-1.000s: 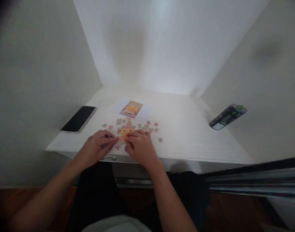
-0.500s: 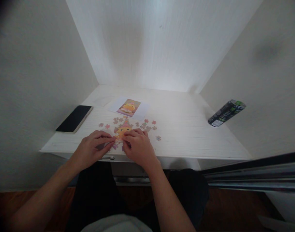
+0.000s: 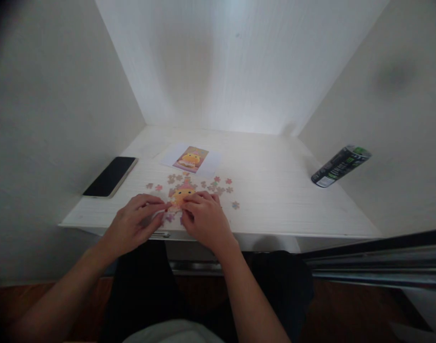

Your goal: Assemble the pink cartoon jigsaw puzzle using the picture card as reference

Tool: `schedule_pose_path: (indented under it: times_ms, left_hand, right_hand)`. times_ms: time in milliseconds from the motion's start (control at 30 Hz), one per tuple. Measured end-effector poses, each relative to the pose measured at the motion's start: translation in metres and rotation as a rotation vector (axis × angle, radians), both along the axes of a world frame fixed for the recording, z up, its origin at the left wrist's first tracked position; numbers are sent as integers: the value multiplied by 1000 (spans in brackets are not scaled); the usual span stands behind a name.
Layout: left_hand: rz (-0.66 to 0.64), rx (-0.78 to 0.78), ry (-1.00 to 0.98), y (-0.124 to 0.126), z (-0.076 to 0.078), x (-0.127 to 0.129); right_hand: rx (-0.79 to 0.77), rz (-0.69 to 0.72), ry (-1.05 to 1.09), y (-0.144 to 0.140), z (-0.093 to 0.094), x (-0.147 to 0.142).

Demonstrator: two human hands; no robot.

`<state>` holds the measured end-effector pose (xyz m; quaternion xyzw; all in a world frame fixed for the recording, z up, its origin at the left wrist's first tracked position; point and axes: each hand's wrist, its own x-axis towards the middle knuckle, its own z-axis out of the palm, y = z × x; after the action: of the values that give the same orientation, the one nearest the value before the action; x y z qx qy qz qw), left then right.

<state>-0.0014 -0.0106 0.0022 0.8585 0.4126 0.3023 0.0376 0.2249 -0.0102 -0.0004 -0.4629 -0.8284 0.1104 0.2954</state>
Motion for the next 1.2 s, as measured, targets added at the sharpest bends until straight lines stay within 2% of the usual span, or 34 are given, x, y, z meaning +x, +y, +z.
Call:
schedule_pose_path:
  times_ms: [133,267,400,733,1000,1200]
  left_hand:
    - [186,57,-107,3,6,-19]
    - [296,-57,-51,2,12,-40]
    - [264,-152,3,0,8,-45]
    - [247,-139,-20,13,5,-31]
    - [181,-191,-24,13,4,-31]
    - [115,-171,-66,2,3,-19]
  right_hand:
    - [15,1,19,-1,-1,1]
    - [65,-61,70,-2,-3,3]
    - [116,-141,159,-1,-6,3]
    - [74,-189,207,-1,-4,4]
    - [120,-275,280,2,-7,7]
    - [56,-186,209,2,-7,8]
